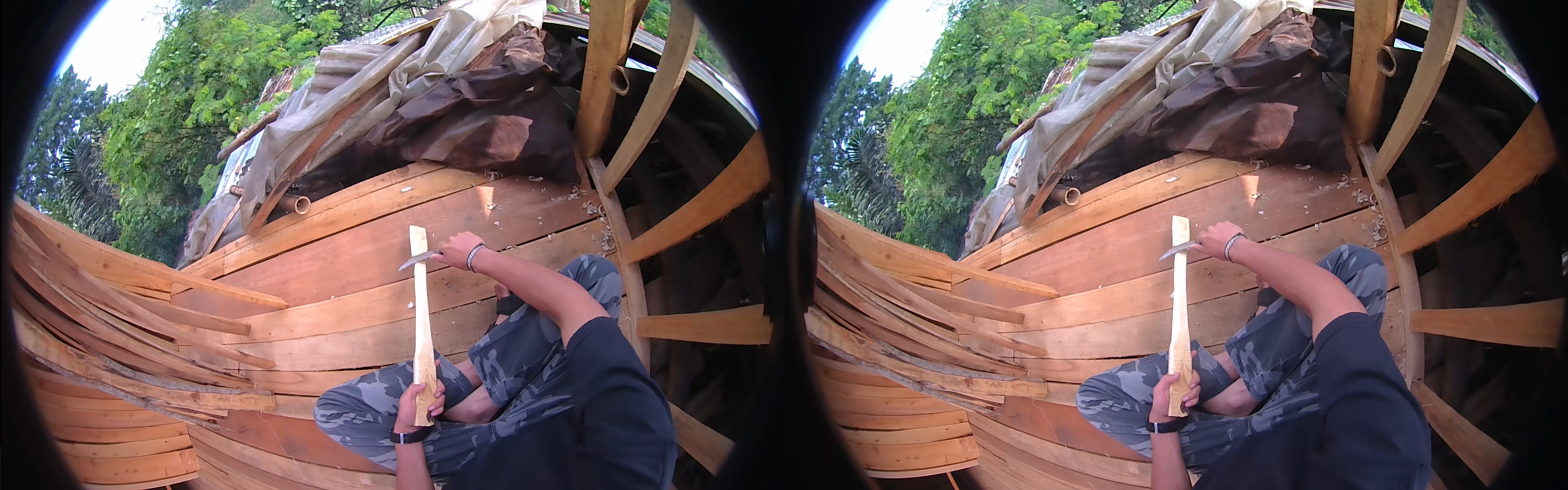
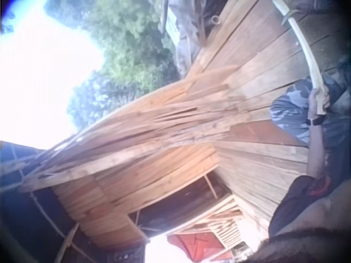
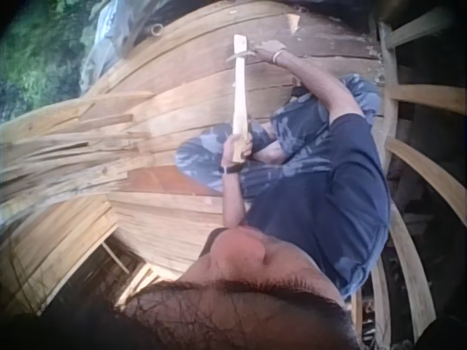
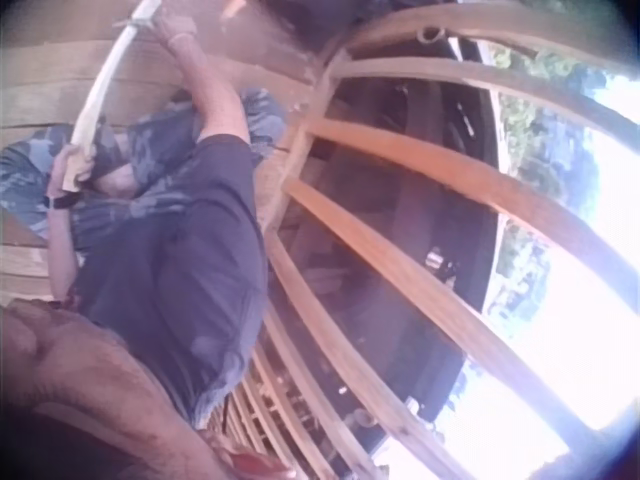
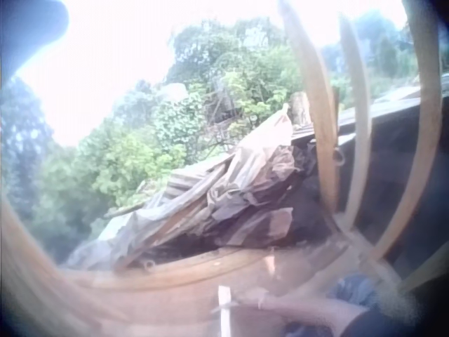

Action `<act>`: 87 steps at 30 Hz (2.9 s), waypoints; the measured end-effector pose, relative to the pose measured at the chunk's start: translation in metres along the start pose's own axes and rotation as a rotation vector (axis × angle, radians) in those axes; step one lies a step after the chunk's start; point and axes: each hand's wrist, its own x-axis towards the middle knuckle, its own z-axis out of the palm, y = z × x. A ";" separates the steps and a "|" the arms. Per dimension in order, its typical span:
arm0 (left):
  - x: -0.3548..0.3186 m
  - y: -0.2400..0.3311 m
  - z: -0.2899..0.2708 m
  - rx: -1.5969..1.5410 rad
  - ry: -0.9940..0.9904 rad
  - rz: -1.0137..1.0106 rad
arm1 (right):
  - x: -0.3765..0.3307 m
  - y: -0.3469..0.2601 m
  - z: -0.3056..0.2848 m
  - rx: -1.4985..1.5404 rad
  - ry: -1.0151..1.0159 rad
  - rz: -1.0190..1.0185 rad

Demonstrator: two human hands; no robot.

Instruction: The person uses a knife to carve and shape a small piece of light-colored wood. They hold the wood in one hand and carefully shave off thin layers with the knife in the other, working on a wooden floor.

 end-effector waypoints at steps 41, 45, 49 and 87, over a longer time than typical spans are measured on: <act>0.014 -0.005 -0.001 -0.025 -0.015 -0.015 | 0.006 0.017 0.015 0.043 0.128 0.138; 0.002 -0.002 -0.004 0.011 0.003 0.010 | -0.009 -0.023 0.008 -0.093 -0.031 -0.165; 0.011 -0.007 -0.003 -0.009 -0.014 -0.017 | 0.004 0.018 0.014 0.028 0.161 0.094; 0.008 -0.010 -0.001 -0.034 -0.044 -0.057 | -0.022 0.018 0.013 0.022 0.036 0.089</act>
